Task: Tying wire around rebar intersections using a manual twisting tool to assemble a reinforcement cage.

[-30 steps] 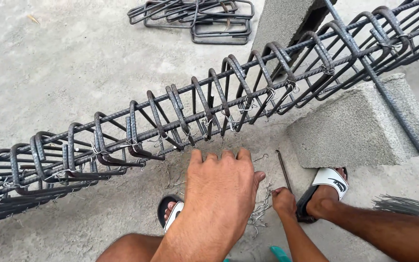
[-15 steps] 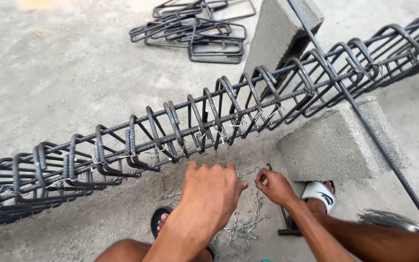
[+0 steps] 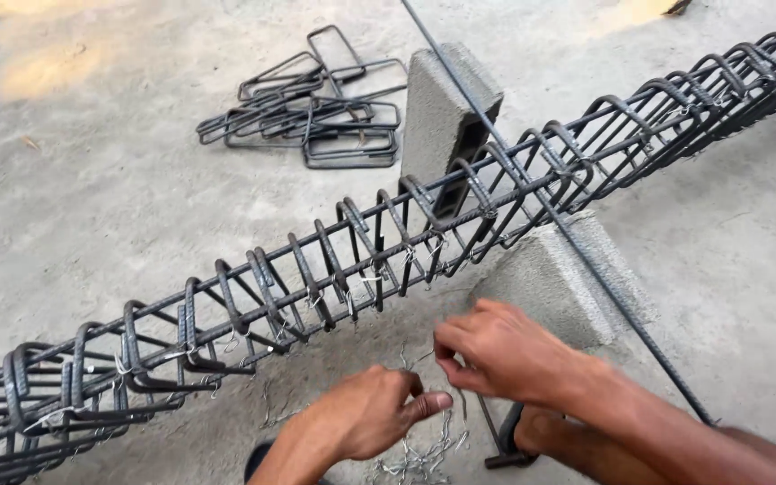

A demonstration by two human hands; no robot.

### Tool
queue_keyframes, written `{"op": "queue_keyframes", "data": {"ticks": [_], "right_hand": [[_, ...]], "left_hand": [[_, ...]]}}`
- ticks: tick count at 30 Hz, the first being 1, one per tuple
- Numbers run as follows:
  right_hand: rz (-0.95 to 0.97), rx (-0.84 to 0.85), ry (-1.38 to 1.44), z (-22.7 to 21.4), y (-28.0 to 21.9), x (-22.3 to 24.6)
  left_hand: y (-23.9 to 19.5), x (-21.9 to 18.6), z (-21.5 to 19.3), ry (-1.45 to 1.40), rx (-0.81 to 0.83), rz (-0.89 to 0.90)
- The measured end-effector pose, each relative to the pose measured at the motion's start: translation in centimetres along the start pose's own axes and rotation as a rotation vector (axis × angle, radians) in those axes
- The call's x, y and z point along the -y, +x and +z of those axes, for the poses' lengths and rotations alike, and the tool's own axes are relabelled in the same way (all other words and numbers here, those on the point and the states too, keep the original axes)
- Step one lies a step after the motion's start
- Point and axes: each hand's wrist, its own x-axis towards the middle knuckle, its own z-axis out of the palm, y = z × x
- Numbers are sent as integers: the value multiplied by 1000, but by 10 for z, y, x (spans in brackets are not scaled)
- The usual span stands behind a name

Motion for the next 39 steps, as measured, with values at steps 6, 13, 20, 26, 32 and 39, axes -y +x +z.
{"op": "queue_keyframes", "data": {"ticks": [6,13,20,26,32,39], "right_hand": [[-185,-411,86,-24,-19,10],[47,-506,209,-36,-30,-15],[47,-423,73,-12,-21,-38],[354,-331,532,-10,-16,-32],[388,-408,738,-6,-14,-25],[296,-473,470,-10,-11,-27]], "left_hand": [[22,-15,11,-297,177,204],[72,-19,34,-781,327,509],[94,-40,38,-831,256,417],[110,-30,55,-1004,203,454],[103,-39,56,-1038,57,445],[95,-45,39,-896,-12,306]]}}
